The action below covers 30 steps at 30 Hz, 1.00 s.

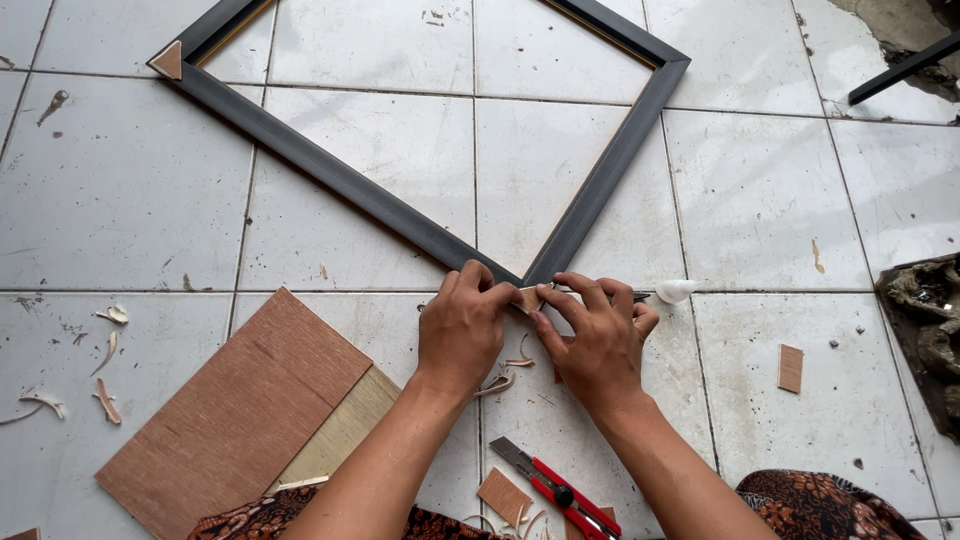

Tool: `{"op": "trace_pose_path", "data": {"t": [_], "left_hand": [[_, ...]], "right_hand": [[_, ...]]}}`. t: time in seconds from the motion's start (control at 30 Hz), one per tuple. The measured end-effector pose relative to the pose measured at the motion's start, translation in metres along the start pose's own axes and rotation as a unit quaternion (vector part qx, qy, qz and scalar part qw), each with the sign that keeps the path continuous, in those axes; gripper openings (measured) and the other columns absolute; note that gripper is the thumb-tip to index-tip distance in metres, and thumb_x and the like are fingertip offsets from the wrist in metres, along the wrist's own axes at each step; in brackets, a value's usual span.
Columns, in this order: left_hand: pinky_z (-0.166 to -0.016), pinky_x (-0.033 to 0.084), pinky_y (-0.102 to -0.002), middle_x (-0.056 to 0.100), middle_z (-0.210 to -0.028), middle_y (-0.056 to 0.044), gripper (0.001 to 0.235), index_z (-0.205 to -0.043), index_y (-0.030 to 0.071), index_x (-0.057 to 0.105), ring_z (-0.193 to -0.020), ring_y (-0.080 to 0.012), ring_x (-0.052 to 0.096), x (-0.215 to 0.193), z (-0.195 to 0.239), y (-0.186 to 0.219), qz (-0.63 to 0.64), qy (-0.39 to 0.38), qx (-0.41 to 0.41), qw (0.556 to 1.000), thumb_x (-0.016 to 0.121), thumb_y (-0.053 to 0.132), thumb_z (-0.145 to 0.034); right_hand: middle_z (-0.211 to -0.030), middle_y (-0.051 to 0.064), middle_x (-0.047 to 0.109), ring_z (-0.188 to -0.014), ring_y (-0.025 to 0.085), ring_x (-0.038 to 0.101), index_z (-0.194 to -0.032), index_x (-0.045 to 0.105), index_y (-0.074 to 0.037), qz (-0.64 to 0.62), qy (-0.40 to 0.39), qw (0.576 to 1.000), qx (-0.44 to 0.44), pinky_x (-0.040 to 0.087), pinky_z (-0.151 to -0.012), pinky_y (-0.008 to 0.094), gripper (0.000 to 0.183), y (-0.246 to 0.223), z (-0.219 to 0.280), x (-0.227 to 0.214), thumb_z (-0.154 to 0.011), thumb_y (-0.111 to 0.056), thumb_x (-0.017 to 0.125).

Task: Reinforcing the corners of a picture frame by cutting and gluing small wooden triangles.

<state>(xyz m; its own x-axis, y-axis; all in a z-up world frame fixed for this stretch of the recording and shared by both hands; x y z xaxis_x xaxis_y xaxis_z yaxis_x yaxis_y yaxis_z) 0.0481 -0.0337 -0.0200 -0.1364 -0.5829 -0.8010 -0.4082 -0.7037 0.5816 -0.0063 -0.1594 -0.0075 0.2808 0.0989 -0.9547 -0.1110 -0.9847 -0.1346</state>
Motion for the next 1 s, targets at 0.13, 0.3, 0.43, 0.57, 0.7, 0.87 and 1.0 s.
{"op": "trace_pose_path", "data": {"t": [0.13, 0.3, 0.43, 0.57, 0.7, 0.87, 1.0], "left_hand": [[-0.050, 0.048, -0.033, 0.050, -0.075, -0.004, 0.016, -0.076, 0.022, 0.068, -0.067, -0.0225, 0.056, -0.011, -0.004, 0.013, -0.070, -0.022, 0.015, 0.997, 0.057, 0.011, -0.077], [-0.052, 0.050, -0.037, 0.051, -0.073, -0.009, 0.017, -0.083, 0.016, 0.070, -0.066, -0.0262, 0.058, -0.018, -0.001, 0.019, -0.023, -0.063, -0.025, 0.997, 0.057, 0.009, -0.076], [-0.054, 0.051, -0.038, 0.050, -0.072, -0.008, 0.017, -0.084, 0.015, 0.069, -0.067, -0.0261, 0.058, -0.014, -0.003, 0.012, 0.013, -0.081, -0.054, 0.995, 0.056, 0.010, -0.076], [-0.056, 0.051, -0.037, 0.050, -0.071, -0.007, 0.019, -0.085, 0.017, 0.068, -0.068, -0.0246, 0.059, -0.014, -0.001, 0.008, 0.054, -0.108, -0.078, 0.990, 0.053, 0.011, -0.076], [-0.056, 0.051, -0.035, 0.053, -0.070, -0.009, 0.022, -0.091, 0.015, 0.068, -0.068, -0.0242, 0.060, -0.024, -0.001, 0.013, 0.068, -0.092, -0.078, 0.990, 0.052, 0.011, -0.076], [-0.058, 0.051, -0.033, 0.055, -0.072, -0.011, 0.020, -0.093, 0.015, 0.067, -0.069, -0.0227, 0.060, -0.030, 0.001, 0.020, 0.084, -0.051, -0.083, 0.992, 0.054, 0.014, -0.077], [-0.063, 0.051, -0.039, 0.052, -0.079, -0.013, 0.022, -0.097, 0.011, 0.059, -0.075, -0.0272, 0.058, -0.040, 0.007, 0.021, 0.197, 0.055, -0.156, 0.966, 0.057, 0.020, -0.076]], "right_hand": [[-0.102, -0.008, 0.053, -0.096, 0.014, 0.045, -0.097, 0.063, -0.032, 0.005, -0.010, 1.000, 0.007, 0.031, -0.077, 0.037, 0.018, 0.000, -0.003, -0.006, -0.085, -0.040, 0.052], [-0.085, 0.008, 0.065, -0.053, 0.017, 0.063, -0.107, 0.059, -0.013, -0.290, -0.148, 0.899, 0.293, 0.050, -0.050, 0.029, 0.026, 0.011, -0.004, -0.015, -0.085, -0.019, 0.046], [-0.094, 0.016, 0.065, -0.059, 0.023, 0.067, -0.116, 0.051, -0.002, -0.406, -0.217, 0.790, 0.405, 0.055, -0.046, 0.032, 0.038, -0.001, -0.004, -0.013, -0.081, -0.017, 0.050], [-0.098, 0.016, 0.061, -0.072, 0.024, 0.065, -0.123, 0.045, 0.000, -0.491, -0.209, 0.689, 0.489, 0.055, -0.053, 0.032, 0.043, 0.004, 0.003, 0.002, -0.085, -0.020, 0.047], [-0.086, 0.006, 0.059, -0.060, 0.011, 0.056, -0.109, 0.053, -0.002, -0.574, -0.198, 0.607, 0.513, 0.048, -0.044, 0.020, 0.032, 0.007, 0.007, 0.014, -0.084, -0.023, 0.051], [-0.080, 0.003, 0.052, -0.057, 0.007, 0.049, -0.096, 0.055, -0.006, -0.589, -0.203, 0.607, 0.494, 0.041, -0.041, 0.015, 0.024, -0.001, 0.007, 0.008, -0.083, -0.026, 0.057], [-0.080, 0.003, 0.048, -0.057, 0.007, 0.043, -0.093, 0.053, -0.008, -0.608, -0.196, 0.610, 0.468, 0.037, -0.041, 0.014, 0.022, -0.008, -0.003, 0.003, -0.086, -0.029, 0.056]]}}
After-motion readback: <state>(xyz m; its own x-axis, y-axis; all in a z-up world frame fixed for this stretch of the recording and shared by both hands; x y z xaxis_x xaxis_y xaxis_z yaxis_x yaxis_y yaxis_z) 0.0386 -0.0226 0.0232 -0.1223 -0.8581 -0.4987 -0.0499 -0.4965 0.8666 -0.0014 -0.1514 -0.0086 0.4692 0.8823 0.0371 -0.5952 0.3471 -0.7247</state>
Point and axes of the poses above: each hand's wrist, its own z-axis away from the middle knuckle, its own x-axis out of the palm, y = z × x, the point moved 6 cm from there along -z, towards the middle knuckle
